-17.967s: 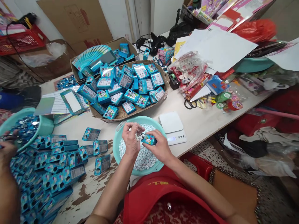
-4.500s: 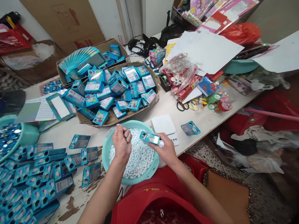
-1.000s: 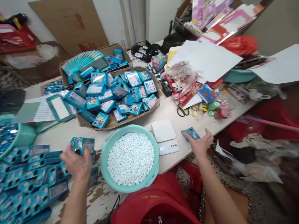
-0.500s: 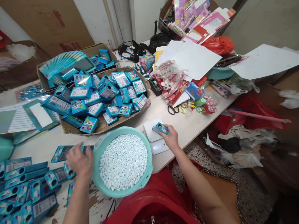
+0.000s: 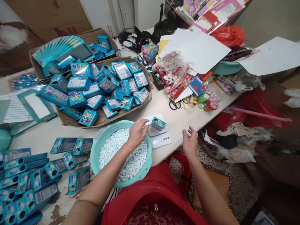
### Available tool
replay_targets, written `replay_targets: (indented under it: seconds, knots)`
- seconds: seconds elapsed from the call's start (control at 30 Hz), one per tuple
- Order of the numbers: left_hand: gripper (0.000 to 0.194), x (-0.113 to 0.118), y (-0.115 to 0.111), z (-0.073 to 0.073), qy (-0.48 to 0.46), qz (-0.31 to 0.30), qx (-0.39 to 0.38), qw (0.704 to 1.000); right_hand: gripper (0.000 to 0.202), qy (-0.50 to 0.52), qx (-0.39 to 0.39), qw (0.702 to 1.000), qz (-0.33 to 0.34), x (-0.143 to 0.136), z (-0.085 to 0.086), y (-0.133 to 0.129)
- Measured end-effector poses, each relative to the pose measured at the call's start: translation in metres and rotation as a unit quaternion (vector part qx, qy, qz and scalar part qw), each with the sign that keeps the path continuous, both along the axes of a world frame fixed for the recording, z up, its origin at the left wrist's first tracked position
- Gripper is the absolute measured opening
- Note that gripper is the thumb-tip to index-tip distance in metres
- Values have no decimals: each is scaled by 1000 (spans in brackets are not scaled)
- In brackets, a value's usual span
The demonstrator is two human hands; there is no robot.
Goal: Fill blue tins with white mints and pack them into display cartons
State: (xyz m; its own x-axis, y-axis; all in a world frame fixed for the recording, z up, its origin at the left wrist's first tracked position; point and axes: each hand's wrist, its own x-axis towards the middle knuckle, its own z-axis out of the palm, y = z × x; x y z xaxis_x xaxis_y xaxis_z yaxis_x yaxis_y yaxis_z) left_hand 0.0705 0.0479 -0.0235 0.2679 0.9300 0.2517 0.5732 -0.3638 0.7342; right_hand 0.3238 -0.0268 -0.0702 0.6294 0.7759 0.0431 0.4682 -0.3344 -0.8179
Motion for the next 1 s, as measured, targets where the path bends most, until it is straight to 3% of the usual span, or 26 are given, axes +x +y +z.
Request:
replay_targets:
  seconds: [0.2, 0.37, 0.47, 0.57, 0.77, 0.87, 0.93, 1.0]
  knots:
    - [18, 14, 20, -1, 25, -16, -23, 999, 60, 12, -18, 999, -39, 10, -8, -26]
    - [17, 7, 20, -10, 44, 10, -23, 999, 52, 6, -9, 999, -31, 6, -15, -28]
    - [17, -9, 9, -18, 66, 48, -41, 996, 48, 2, -1, 1000, -15, 3, -17, -24]
    - [20, -26, -11, -31, 147, 72, -97, 982, 43, 13, 11, 1000, 11, -2, -17, -16]
    - [21, -38, -55, -51, 257, -34, -217, 941, 45, 41, 41, 995, 87, -31, -10, 15]
    - [22, -43, -60, -50, 189, -9, -274, 943, 51, 34, 55, 989, 131, -49, -10, 34]
    - [29, -51, -56, -48, 46, 57, -331, 941, 54, 19, 56, 985, 160, -58, -12, 47]
    - [32, -58, -49, -45, -161, 125, -410, 889, 49, 25, 49, 981, 186, -65, -13, 56]
